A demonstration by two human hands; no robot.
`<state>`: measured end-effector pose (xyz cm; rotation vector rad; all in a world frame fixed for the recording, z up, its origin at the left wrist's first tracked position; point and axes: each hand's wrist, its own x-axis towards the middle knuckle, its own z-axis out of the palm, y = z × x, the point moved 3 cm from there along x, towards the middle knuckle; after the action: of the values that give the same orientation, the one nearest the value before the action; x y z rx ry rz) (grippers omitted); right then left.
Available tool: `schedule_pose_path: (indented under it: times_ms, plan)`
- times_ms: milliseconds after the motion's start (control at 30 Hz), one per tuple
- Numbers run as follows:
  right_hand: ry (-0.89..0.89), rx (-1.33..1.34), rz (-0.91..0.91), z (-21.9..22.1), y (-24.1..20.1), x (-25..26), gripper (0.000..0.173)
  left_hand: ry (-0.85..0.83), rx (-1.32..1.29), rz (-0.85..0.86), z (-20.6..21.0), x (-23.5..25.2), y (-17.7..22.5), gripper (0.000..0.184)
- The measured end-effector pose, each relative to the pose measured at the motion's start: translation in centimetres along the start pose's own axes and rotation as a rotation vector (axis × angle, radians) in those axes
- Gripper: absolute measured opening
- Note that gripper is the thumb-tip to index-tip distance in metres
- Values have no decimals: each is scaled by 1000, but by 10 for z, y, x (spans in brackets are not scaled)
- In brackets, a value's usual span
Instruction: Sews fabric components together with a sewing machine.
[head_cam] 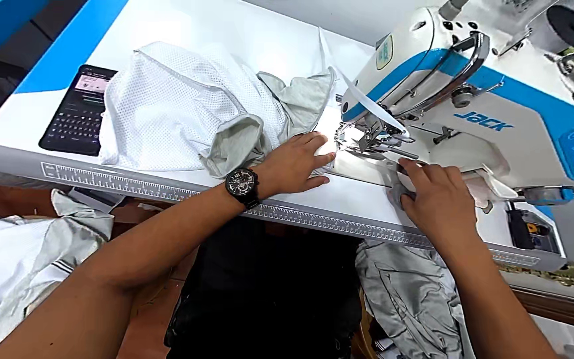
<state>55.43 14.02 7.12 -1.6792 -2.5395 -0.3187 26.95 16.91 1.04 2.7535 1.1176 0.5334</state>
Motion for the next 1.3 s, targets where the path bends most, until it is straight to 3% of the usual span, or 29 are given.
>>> schedule_pose_path:
  times_ms: [167,233,333,400,500,567,800,933,1100,1300]
  plan:
    - [11,-12,-60,1,-11,10,55,22,-22,0,0,-4,0,55]
    - [-36,-3,-21,-1,1,5,58,38,-64,-19,-3,-2,0,54]
    - [-202,101,66,1,37,3,64,50,-144,-102,-19,16,-1,39]
    - [-262,164,41,4,54,5,58,-15,-140,-185,-28,35,-2,32]
    - [-120,175,45,-3,47,8,31,-65,-143,-236,-29,56,-6,25]
    - [-27,208,60,-6,29,9,23,-47,-154,-235,-26,58,-8,24]
    - [225,381,92,29,-8,4,25,-36,-137,-226,-22,60,-14,25]
    - [346,417,136,50,-7,-6,25,89,-104,-175,-15,61,-18,21]
    - [365,423,165,53,-7,-9,25,256,-69,-101,-9,59,-16,17]
    - [355,420,173,53,-6,-12,26,171,-54,-134,-3,41,5,22]
